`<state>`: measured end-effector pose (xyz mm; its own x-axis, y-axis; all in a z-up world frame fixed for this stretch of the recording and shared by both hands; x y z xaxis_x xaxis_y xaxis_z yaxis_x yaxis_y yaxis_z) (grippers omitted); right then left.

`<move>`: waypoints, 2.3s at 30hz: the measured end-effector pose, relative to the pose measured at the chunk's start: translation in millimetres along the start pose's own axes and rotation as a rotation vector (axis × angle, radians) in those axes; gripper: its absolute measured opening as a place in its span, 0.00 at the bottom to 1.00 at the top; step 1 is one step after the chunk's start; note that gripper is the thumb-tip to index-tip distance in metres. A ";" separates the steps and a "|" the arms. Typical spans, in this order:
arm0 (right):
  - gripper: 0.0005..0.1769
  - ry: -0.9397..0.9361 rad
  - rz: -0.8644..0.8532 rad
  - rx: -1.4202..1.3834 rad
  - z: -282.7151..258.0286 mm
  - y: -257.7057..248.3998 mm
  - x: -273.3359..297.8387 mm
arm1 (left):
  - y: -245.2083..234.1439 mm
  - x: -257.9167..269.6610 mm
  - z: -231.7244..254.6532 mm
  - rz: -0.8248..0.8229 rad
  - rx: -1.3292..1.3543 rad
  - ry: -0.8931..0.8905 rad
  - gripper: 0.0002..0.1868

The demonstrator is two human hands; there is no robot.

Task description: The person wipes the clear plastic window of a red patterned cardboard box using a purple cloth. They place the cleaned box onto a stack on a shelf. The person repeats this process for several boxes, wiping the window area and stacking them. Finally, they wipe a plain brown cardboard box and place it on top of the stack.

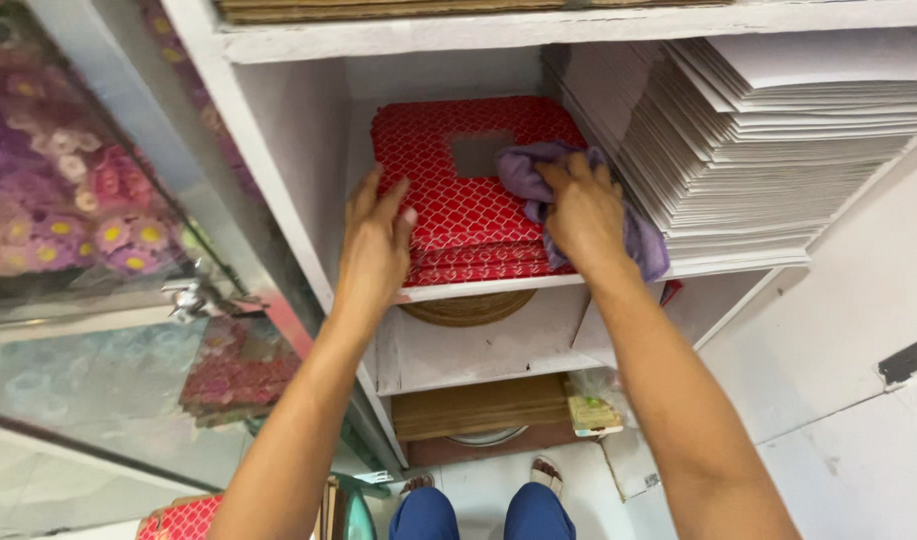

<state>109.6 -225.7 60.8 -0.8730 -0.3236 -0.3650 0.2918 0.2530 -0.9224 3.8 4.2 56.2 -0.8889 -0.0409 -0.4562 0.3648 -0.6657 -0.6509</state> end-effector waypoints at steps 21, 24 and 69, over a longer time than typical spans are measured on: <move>0.34 -0.614 0.338 -0.392 -98.5 -81.4 167.1 | -89.1 530.5 -371.0 -0.007 -0.341 -0.983 0.42; 0.35 -0.558 0.204 -0.507 -104.9 -52.0 181.7 | -83.5 570.1 -397.8 -0.070 -0.393 -1.142 0.52; 0.30 -0.183 -0.274 -0.909 -59.2 155.0 273.1 | -112.4 619.9 -394.7 -0.124 -0.513 -1.322 0.37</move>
<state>-106.7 -220.9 -174.3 -0.7686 -0.5944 -0.2365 -0.3943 0.7313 -0.5566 -478.9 347.7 -392.9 -0.4179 -0.8480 0.3261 0.0713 -0.3884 -0.9187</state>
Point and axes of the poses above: each hand's wrist, its own x-axis away from the middle knuckle, its own y-axis out of the palm, z = x × y, the point moved 10 cm from there along -x, towards the middle knuckle, and after that the axes turned 11 degrees about -z, right-handed, at the moved point
